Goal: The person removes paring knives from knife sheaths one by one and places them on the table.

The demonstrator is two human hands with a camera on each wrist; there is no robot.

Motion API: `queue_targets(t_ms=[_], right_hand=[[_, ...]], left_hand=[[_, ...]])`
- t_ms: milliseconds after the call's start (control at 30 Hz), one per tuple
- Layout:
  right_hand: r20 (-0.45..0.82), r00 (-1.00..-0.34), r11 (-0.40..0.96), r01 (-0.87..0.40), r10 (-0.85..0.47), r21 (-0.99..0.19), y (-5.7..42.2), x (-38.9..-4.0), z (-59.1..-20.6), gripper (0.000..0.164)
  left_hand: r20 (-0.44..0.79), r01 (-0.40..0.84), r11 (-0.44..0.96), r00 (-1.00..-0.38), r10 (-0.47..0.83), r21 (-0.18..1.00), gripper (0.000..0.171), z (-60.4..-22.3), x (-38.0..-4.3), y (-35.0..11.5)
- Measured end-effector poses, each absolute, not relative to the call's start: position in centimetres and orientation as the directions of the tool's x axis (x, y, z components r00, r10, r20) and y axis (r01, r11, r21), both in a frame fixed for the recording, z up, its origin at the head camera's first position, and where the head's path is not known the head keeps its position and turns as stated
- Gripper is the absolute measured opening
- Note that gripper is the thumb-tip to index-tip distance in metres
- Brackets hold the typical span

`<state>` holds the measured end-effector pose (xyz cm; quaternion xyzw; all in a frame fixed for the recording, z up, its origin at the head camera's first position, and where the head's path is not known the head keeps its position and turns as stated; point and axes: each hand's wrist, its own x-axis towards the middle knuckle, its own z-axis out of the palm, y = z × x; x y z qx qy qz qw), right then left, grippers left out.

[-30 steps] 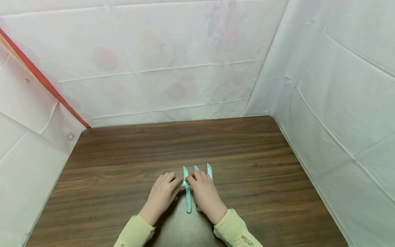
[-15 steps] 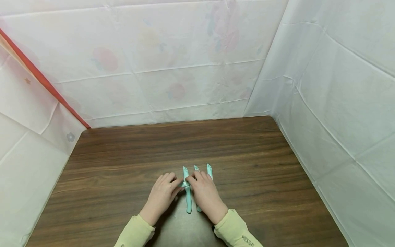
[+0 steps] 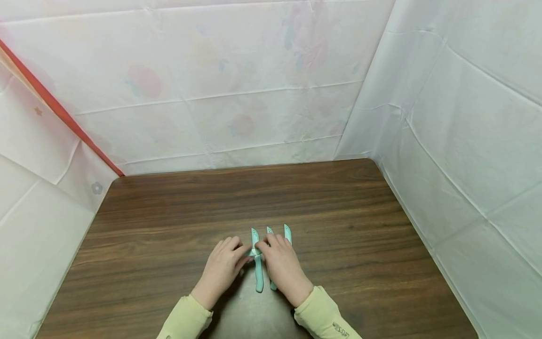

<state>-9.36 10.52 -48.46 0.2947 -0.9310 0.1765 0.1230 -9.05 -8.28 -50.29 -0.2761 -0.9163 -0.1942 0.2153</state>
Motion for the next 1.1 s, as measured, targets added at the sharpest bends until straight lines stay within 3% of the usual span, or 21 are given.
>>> queue_targets(t_ms=[1100], right_hand=[[0.348,-0.805,0.764,-0.580,-0.481,-0.283,11.02,-9.48,-48.64,0.033]], left_hand=[[0.508,0.592,0.771,-0.751,0.421,0.237,0.024,-50.09,-8.98,-8.32]])
